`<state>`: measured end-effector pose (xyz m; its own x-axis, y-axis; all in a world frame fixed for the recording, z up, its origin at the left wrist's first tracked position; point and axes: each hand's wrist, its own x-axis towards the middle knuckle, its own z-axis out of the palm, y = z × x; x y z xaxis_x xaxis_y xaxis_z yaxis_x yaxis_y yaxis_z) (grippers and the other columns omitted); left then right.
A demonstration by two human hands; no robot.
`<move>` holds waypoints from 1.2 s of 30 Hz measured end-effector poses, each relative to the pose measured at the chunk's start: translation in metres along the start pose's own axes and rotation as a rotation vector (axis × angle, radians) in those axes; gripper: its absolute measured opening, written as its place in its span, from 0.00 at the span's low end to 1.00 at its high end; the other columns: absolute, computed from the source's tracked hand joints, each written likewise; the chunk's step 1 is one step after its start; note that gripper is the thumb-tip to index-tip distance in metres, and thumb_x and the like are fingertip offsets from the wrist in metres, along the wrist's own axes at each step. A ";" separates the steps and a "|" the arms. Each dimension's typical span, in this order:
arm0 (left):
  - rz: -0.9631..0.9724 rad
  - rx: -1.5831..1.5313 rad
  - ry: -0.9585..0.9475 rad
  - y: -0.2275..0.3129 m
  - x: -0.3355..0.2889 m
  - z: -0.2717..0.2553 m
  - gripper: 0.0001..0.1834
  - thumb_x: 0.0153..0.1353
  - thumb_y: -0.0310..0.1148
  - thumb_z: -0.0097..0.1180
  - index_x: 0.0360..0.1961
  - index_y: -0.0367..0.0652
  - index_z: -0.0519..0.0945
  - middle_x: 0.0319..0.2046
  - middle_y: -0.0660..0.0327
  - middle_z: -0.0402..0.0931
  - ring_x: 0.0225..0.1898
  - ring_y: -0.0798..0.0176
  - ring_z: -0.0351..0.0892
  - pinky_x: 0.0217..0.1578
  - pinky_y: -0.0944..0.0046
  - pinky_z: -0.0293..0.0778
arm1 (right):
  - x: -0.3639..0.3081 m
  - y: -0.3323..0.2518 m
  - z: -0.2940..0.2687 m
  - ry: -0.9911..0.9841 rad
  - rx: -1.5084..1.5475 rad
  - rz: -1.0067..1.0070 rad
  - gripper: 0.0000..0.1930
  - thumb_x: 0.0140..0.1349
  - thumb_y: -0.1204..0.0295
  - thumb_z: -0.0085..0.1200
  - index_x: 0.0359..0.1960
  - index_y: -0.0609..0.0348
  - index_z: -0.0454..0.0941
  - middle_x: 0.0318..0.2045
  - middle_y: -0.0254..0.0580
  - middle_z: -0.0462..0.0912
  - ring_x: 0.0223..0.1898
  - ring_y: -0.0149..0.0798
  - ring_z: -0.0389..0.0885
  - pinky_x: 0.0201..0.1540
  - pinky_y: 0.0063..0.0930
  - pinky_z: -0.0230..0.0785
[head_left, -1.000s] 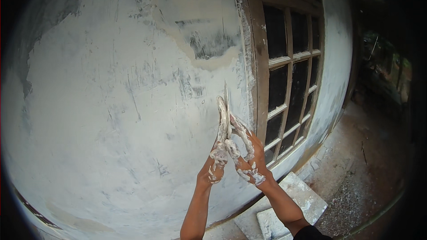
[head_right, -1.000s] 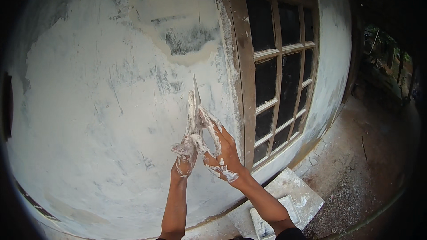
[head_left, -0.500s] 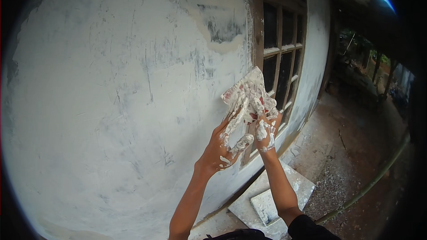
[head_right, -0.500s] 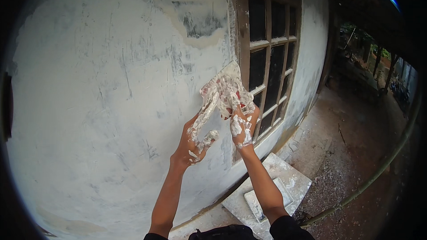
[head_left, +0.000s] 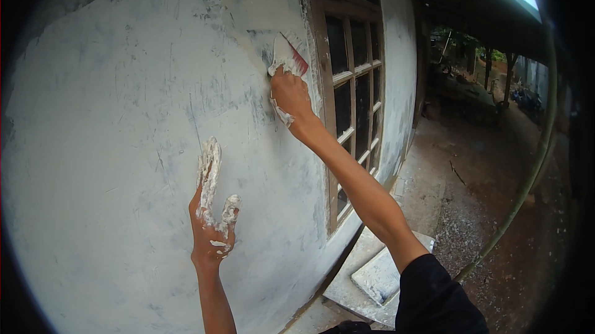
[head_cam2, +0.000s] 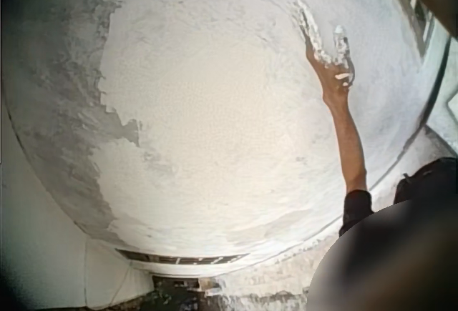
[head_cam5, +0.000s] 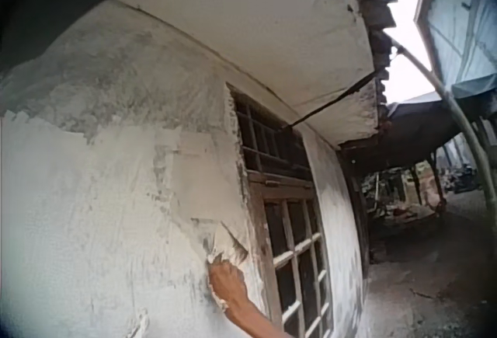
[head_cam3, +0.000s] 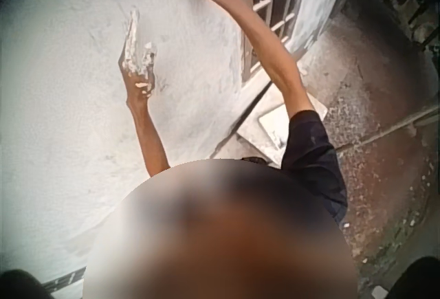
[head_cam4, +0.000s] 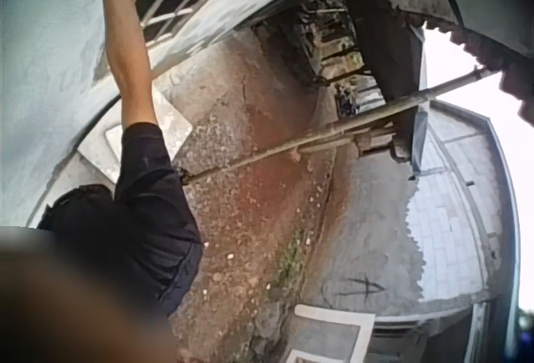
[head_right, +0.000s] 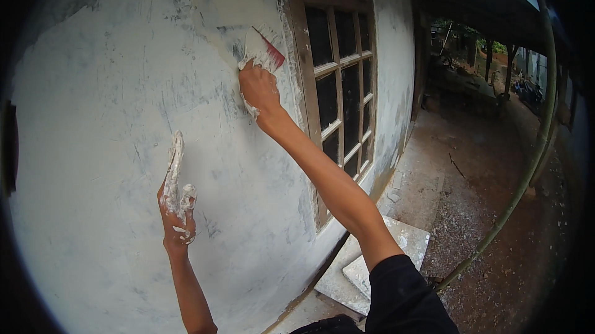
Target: The person applies plaster or putty to an exterior wall using a putty knife.
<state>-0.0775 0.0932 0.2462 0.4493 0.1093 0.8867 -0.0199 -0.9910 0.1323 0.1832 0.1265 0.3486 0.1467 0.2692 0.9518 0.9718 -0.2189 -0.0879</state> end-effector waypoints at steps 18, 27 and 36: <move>0.124 0.219 0.043 -0.006 0.094 -0.055 0.30 0.53 0.21 0.57 0.59 0.35 0.67 0.58 0.47 0.67 0.61 0.45 0.64 0.61 0.53 0.59 | 0.004 0.023 -0.028 -0.013 0.126 -0.107 0.11 0.54 0.77 0.49 0.35 0.77 0.72 0.22 0.64 0.77 0.28 0.60 0.79 0.32 0.47 0.73; 0.295 0.322 0.112 -0.027 0.106 -0.064 0.27 0.54 0.30 0.57 0.56 0.33 0.69 0.54 0.48 0.72 0.56 0.47 0.70 0.59 0.54 0.61 | 0.011 0.063 -0.065 0.213 0.251 -0.019 0.09 0.54 0.76 0.51 0.33 0.73 0.73 0.22 0.62 0.77 0.28 0.61 0.78 0.32 0.46 0.72; 0.308 0.328 0.140 -0.052 0.102 -0.059 0.38 0.58 0.58 0.51 0.54 0.31 0.70 0.48 0.49 0.75 0.47 0.53 0.75 0.52 0.59 0.66 | -0.037 -0.007 -0.038 0.015 0.189 -0.216 0.14 0.53 0.74 0.53 0.38 0.75 0.73 0.21 0.64 0.77 0.27 0.61 0.79 0.31 0.47 0.72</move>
<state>-0.0834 0.1607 0.3562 0.3417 -0.2070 0.9167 0.1602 -0.9483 -0.2739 0.1645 0.0827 0.3251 -0.0685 0.2762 0.9587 0.9976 0.0209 0.0653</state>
